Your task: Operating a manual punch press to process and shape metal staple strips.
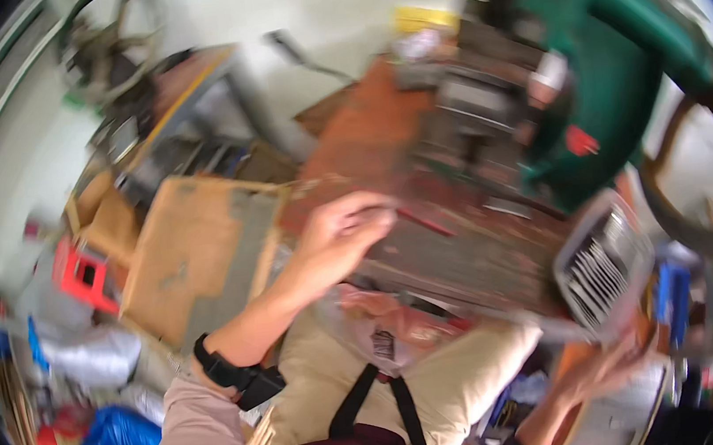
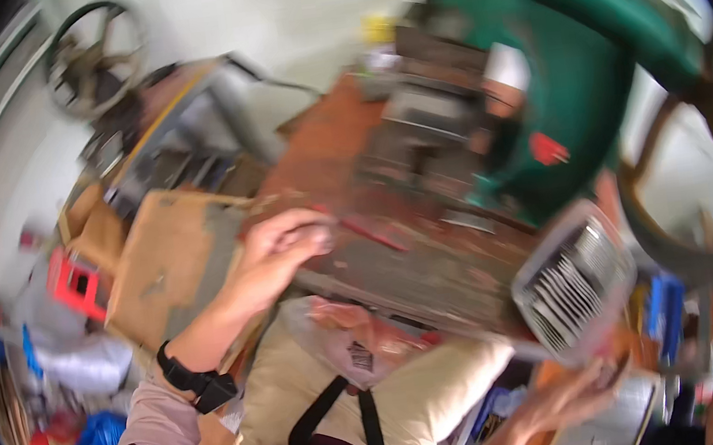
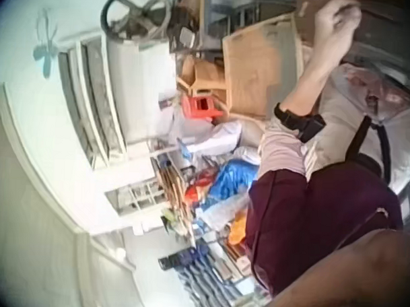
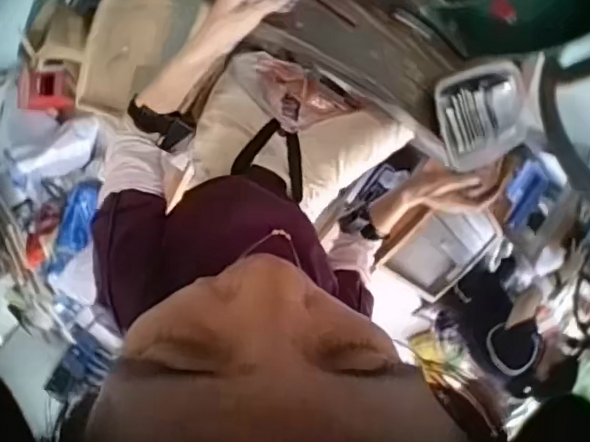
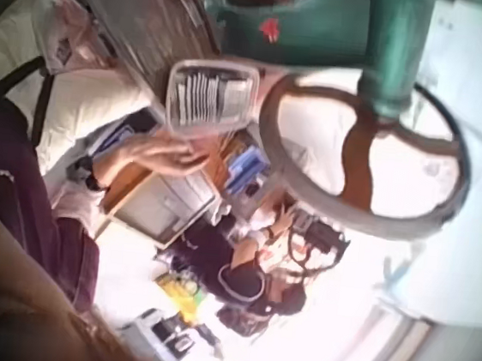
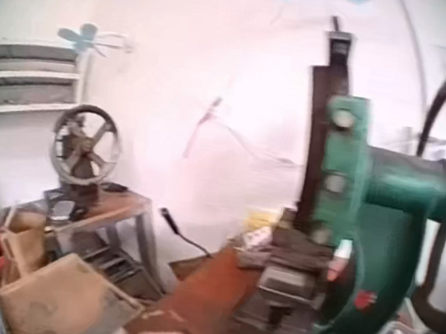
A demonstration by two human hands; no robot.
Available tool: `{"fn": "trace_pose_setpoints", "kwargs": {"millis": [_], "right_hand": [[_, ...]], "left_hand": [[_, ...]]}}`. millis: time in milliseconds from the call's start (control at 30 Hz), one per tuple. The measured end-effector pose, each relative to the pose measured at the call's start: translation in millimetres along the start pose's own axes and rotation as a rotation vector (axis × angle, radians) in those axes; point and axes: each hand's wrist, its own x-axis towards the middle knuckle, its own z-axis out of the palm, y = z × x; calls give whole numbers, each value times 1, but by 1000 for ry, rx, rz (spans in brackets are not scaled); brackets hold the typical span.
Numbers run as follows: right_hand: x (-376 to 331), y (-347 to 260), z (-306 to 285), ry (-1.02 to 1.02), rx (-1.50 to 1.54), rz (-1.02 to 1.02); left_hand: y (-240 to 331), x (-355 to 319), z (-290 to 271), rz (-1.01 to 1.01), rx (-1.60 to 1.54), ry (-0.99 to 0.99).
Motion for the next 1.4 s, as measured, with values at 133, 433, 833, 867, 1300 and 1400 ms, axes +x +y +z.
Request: {"fn": "trace_pose_setpoints", "kwargs": {"millis": [133, 433, 833, 867, 1300, 1400], "right_hand": [[-107, -33, -5, -439, 359, -302], [-321, -52, 55, -2121, 179, 174], [-404, -97, 31, -1835, 30, 1415], [-405, -99, 33, -1798, 48, 1461], [-406, -95, 39, -1829, -3, 1373], [-407, -94, 39, -1833, 1, 1373]], "left_hand": [[-18, -118, -179, -161, 370, 735], [-112, -358, -389, -712, 649, 1600], [-86, -265, -471, -602, 1502, 796], [-85, -257, -471, -466, 1779, 713], [-121, -146, -512, -467, 1133, 431], [-109, -141, -504, -430, 1187, 545]]}}
